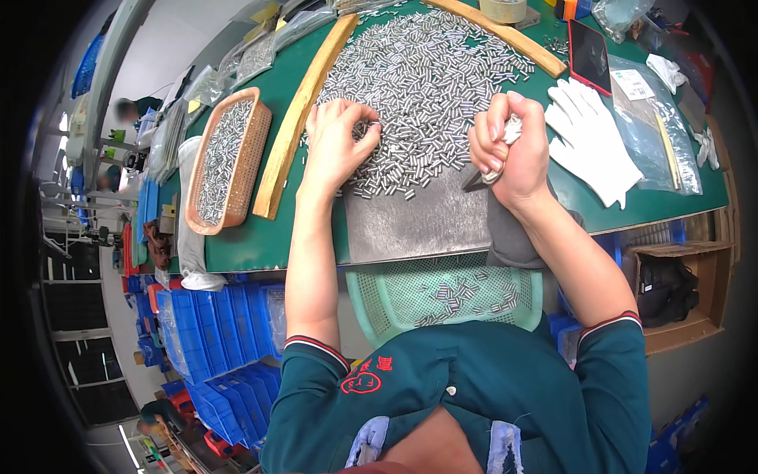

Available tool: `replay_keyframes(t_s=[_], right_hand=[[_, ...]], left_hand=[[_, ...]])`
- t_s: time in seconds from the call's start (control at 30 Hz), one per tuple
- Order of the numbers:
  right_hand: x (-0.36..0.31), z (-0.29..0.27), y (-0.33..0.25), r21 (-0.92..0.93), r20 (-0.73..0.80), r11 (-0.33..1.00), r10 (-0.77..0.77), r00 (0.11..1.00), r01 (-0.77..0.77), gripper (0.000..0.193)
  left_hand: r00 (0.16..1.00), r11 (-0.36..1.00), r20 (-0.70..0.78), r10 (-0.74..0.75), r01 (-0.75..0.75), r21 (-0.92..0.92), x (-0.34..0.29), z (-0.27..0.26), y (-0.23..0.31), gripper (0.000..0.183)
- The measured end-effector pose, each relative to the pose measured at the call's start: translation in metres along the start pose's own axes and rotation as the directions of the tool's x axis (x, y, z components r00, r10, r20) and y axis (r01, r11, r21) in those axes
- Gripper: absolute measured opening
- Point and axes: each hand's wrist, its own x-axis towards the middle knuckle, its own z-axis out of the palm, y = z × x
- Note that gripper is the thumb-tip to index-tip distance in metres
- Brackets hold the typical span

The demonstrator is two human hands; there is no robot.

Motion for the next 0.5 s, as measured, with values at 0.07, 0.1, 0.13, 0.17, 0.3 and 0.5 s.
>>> replay_keyframes(t_s=[0.07,0.1,0.13,0.17,0.3,0.5], right_hand=[[0.0,0.001,-0.001,-0.008,-0.002,1.0,-0.003,1.0,0.003,0.038],[0.0,0.002,-0.002,-0.016,-0.005,1.0,-0.007,1.0,0.007,0.038],[0.0,0.002,-0.001,-0.018,-0.005,1.0,-0.007,1.0,0.007,0.038],[0.0,0.002,-0.001,-0.013,-0.006,1.0,-0.004,1.0,0.004,0.038],[0.0,0.001,0.0,0.005,-0.008,1.0,0.003,1.0,-0.003,0.038],[-0.001,0.002,-0.002,-0.004,0.002,1.0,-0.001,1.0,0.001,0.038]], left_hand=[[1.0,0.997,-0.013,0.022,-0.022,0.069,0.0,0.0,0.0,0.014],[1.0,0.998,-0.013,0.022,-0.021,0.067,0.0,0.0,-0.001,0.014],[1.0,0.999,-0.016,0.016,-0.016,0.032,0.0,0.001,-0.002,0.011],[1.0,1.0,-0.018,0.01,-0.01,-0.005,0.0,0.002,-0.003,0.008],[1.0,1.0,-0.019,-0.013,0.013,-0.027,0.0,0.001,-0.006,0.008],[0.991,0.966,-0.08,-0.105,0.082,-0.246,0.002,0.002,-0.011,0.01]])
